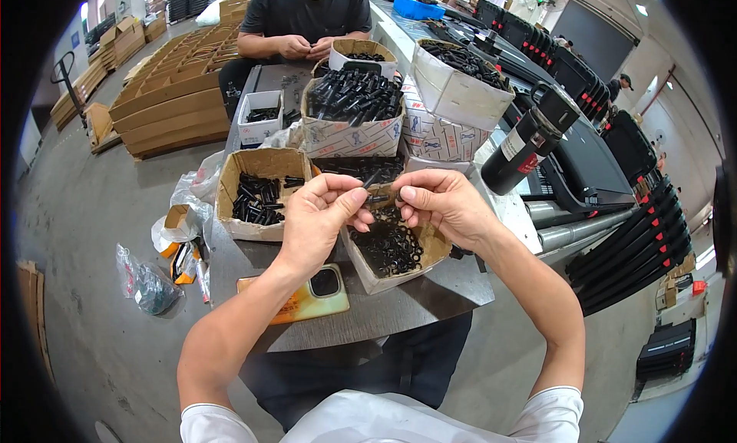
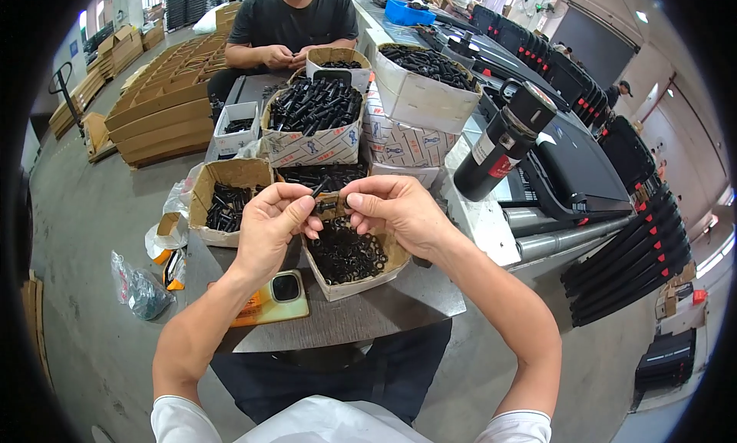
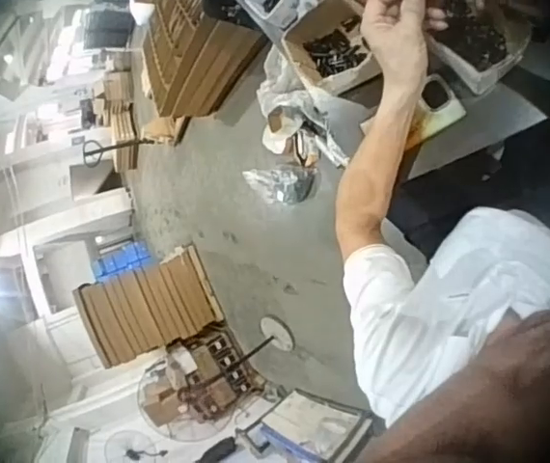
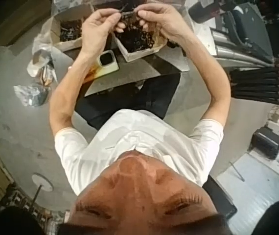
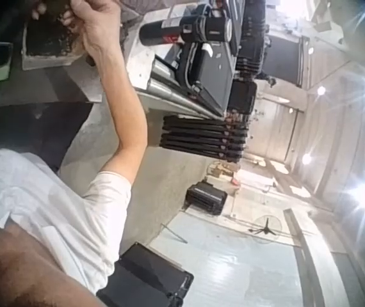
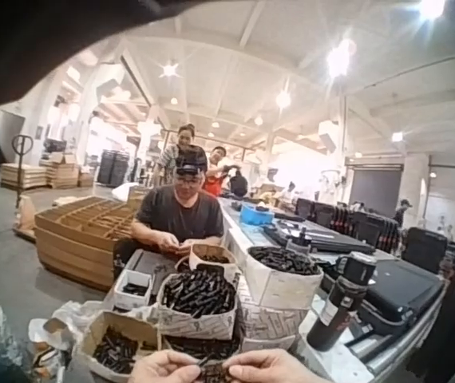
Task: Assembling small black plastic components by hand.
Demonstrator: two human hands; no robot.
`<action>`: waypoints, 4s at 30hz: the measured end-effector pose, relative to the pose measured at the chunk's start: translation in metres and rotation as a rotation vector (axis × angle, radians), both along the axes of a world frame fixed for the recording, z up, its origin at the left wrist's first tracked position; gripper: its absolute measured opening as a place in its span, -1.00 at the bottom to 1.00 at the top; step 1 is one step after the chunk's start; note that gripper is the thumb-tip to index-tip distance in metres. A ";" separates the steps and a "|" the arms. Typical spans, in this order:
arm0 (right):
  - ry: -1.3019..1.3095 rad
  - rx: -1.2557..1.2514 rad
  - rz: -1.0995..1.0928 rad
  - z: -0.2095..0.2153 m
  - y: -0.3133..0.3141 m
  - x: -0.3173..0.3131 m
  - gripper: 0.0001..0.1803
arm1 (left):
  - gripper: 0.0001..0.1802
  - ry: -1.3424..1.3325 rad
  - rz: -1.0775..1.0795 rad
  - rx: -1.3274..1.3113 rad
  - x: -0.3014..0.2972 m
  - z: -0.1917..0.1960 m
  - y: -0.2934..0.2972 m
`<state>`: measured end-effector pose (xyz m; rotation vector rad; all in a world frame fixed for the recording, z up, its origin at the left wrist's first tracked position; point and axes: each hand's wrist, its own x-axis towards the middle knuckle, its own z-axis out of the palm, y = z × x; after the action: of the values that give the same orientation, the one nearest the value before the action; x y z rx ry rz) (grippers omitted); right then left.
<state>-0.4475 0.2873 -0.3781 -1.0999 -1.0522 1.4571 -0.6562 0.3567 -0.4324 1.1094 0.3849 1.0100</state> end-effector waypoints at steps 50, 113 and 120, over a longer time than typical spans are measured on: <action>-0.071 0.116 -0.002 0.012 0.021 -0.019 -0.77 | -0.82 0.035 0.005 0.118 -0.002 0.005 -0.004; -0.714 0.357 -0.030 0.039 0.007 -0.047 -0.87 | -0.64 -0.140 -0.155 0.005 -0.001 0.001 -0.001; -0.800 0.453 -0.047 0.043 0.002 -0.043 -0.84 | -0.63 -0.099 -0.153 -0.026 -0.002 0.006 -0.007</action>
<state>-0.4909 0.2894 -0.3353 -1.3742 -1.7826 0.6546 -0.6577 0.3495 -0.4262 1.0451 0.2298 0.9183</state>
